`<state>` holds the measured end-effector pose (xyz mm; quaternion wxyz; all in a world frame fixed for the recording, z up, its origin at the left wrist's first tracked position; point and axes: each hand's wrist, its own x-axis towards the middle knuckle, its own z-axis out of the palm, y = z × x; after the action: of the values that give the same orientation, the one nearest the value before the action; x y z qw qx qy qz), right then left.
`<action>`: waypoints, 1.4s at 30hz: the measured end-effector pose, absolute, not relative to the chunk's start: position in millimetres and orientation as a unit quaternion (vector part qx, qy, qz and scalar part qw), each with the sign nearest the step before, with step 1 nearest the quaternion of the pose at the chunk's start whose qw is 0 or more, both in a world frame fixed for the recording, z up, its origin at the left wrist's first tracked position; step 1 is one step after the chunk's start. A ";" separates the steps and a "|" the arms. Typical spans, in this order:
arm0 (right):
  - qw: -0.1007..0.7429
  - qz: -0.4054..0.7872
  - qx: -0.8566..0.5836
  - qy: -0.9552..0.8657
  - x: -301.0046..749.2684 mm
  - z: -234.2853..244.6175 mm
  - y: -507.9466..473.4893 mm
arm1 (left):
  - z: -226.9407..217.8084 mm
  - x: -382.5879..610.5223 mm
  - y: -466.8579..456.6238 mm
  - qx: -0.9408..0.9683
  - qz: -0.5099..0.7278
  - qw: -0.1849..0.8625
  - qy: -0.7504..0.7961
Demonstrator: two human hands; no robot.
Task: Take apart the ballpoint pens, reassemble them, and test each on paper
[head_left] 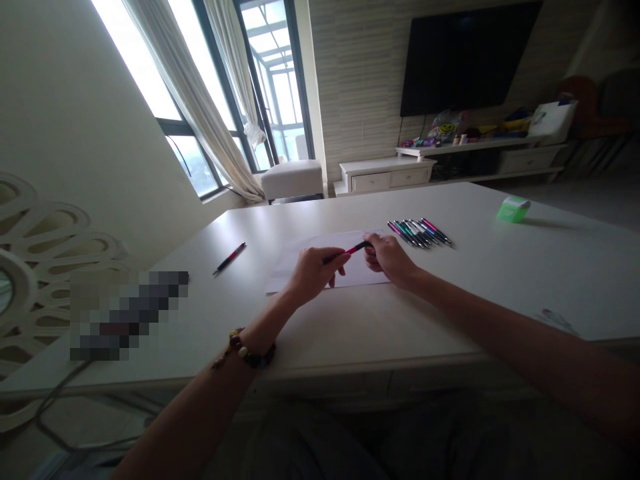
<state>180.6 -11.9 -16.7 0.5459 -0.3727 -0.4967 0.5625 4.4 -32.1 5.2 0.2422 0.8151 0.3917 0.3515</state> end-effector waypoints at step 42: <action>0.379 0.564 -0.345 -0.648 197.1 -17.0 -7.1 | -6.9 -5.4 -15.5 0.839 0.369 0.052 0.396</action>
<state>197.1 -7.1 -17.0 0.3788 -0.3445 -0.6482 0.5636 -5.4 -15.5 -6.9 0.0522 0.8391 0.3959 0.3695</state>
